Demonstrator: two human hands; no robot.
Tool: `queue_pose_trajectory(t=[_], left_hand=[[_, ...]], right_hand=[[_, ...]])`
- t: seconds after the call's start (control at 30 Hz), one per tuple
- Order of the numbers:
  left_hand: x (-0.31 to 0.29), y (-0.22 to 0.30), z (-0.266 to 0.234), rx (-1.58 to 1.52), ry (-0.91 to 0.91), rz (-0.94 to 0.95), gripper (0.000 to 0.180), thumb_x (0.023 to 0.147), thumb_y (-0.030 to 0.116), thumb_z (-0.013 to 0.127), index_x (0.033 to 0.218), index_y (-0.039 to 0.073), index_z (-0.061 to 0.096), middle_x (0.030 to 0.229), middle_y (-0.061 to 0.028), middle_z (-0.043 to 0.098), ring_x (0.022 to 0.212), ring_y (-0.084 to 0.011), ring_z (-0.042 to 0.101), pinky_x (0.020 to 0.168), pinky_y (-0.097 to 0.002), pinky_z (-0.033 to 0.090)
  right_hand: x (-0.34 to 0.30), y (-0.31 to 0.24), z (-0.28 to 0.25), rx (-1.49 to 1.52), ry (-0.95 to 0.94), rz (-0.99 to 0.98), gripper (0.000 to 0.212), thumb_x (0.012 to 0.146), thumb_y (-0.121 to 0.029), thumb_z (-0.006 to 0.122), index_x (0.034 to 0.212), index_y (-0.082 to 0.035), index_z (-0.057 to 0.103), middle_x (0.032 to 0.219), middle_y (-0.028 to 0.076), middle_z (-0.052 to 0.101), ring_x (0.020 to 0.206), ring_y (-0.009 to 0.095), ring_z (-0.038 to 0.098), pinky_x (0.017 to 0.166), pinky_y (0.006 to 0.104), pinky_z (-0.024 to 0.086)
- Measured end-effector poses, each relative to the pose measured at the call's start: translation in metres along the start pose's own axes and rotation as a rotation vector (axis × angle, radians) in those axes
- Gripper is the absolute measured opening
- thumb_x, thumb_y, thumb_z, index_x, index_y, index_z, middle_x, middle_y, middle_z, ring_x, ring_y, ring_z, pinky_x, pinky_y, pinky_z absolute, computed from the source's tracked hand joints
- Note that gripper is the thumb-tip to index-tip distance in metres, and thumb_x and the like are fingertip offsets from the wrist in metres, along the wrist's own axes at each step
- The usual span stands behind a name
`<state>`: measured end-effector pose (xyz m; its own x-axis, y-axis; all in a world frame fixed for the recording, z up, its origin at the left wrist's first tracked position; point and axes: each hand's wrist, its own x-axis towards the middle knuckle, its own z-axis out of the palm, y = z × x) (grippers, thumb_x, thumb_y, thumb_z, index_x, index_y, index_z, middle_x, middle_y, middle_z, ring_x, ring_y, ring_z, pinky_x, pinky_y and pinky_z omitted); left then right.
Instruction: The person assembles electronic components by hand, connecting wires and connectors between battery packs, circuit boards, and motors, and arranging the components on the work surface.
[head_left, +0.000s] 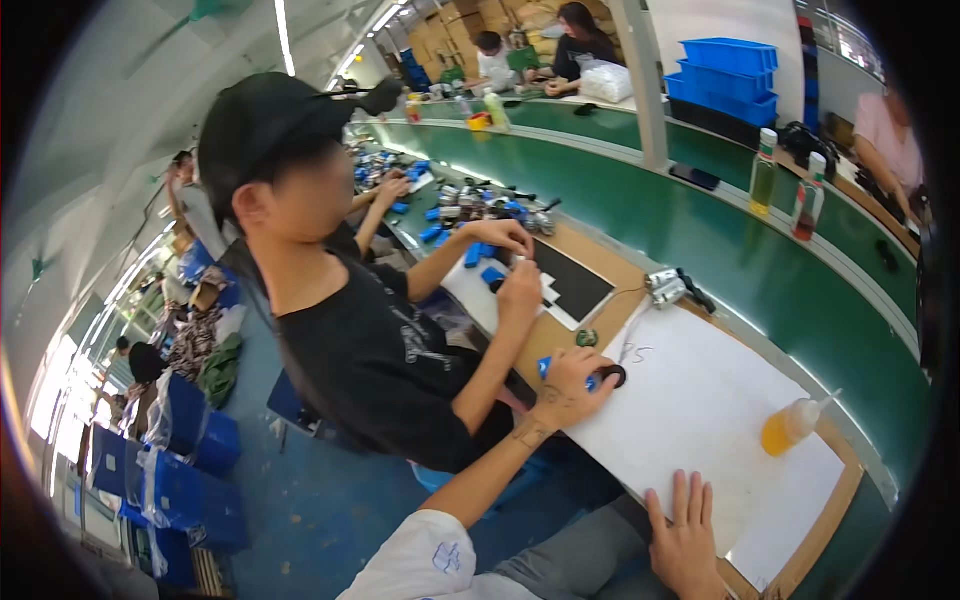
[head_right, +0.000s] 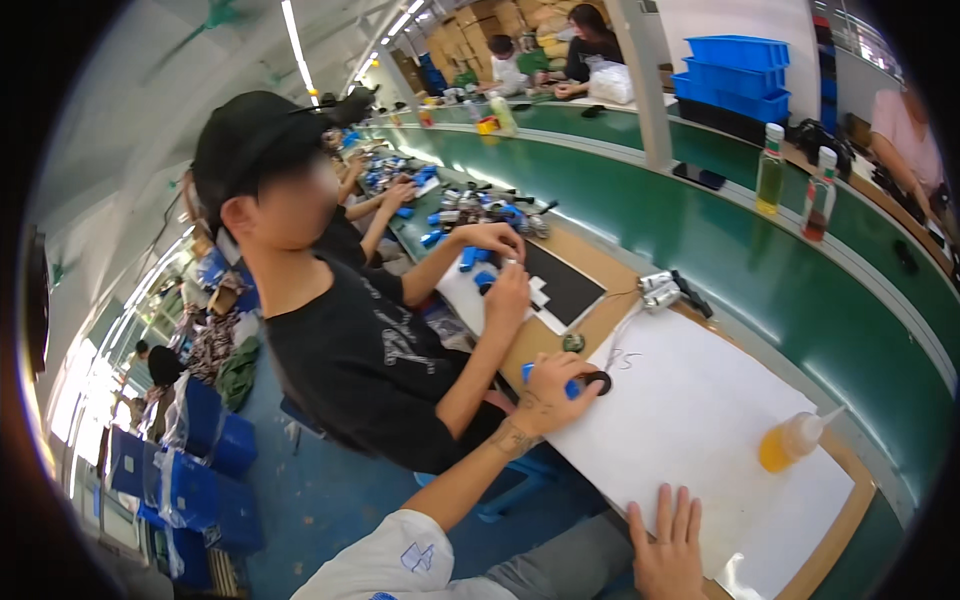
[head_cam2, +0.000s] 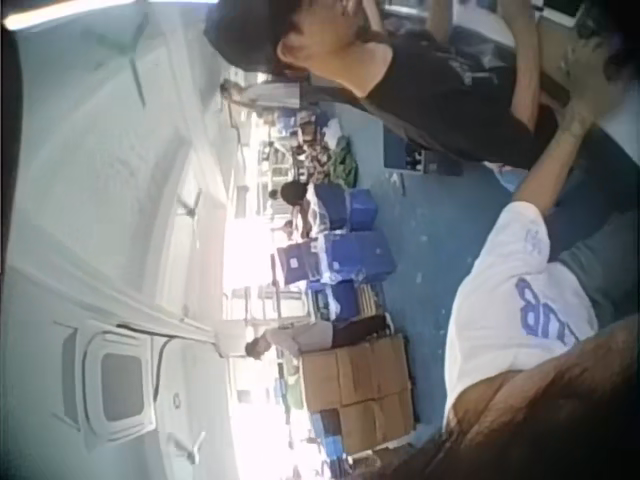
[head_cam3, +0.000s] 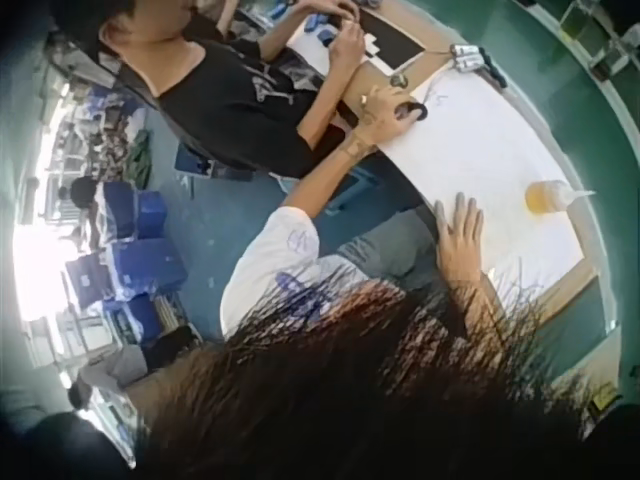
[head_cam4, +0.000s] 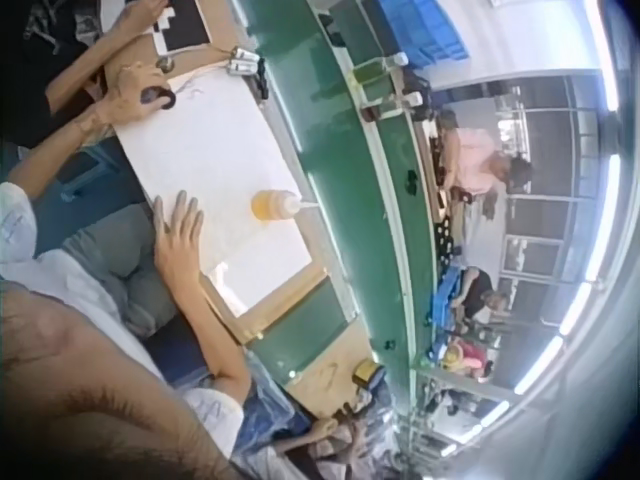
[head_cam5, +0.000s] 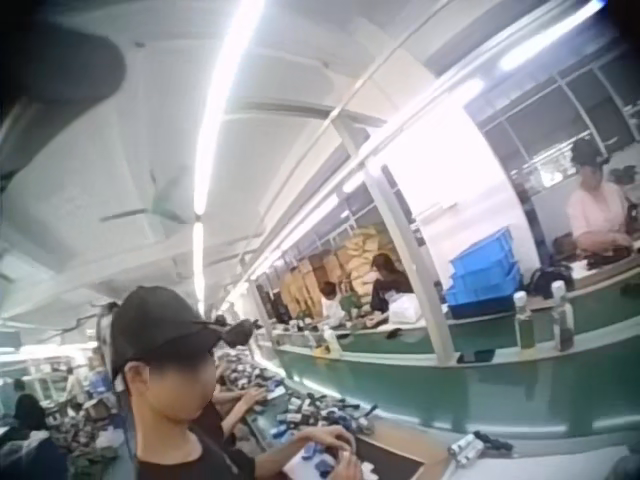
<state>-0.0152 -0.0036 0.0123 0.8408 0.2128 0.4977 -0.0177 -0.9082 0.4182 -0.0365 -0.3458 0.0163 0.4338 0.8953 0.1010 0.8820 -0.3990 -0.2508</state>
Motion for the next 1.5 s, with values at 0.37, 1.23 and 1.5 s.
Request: queue_pose_trajectory(t=[0.37, 1.23, 1.5], left_hand=[[0.01, 0.01, 0.021, 0.008, 0.003, 0.004, 0.018, 0.084, 0.023, 0.078, 0.096, 0.01, 0.075, 0.092, -0.0017, 0.071, 0.089, -0.0211, 0.064, 0.079, -0.0378, 0.038], [0.228, -0.164, 0.04, 0.116, 0.283, -0.951, 0.082, 0.08, 0.055, 0.08, 0.131, -0.003, 0.053, 0.125, -0.0231, 0.068, 0.12, -0.0388, 0.064, 0.1, -0.0471, 0.051], [0.26, -0.189, 0.06, 0.279, 0.415, -1.064, 0.072, 0.074, 0.054, 0.082, 0.115, 0.0, 0.061, 0.109, -0.0197, 0.075, 0.109, -0.0365, 0.072, 0.097, -0.052, 0.052]], right_hand=[[-0.006, 0.011, 0.001, 0.081, 0.023, 0.018, 0.072, 0.087, -0.009, 0.053, 0.157, -0.009, 0.042, 0.162, 0.034, 0.029, 0.148, 0.058, 0.028, 0.122, 0.0669, 0.024], [-0.003, 0.012, 0.011, 0.081, 0.097, 0.038, 0.068, 0.085, -0.01, 0.062, 0.151, -0.016, 0.052, 0.157, 0.031, 0.041, 0.143, 0.055, 0.04, 0.118, 0.0669, 0.032], [0.003, 0.007, 0.001, 0.034, 0.158, 0.064, 0.043, 0.1, -0.01, 0.049, 0.139, -0.02, 0.064, 0.147, 0.026, 0.056, 0.137, 0.048, 0.052, 0.113, 0.0616, 0.042]])
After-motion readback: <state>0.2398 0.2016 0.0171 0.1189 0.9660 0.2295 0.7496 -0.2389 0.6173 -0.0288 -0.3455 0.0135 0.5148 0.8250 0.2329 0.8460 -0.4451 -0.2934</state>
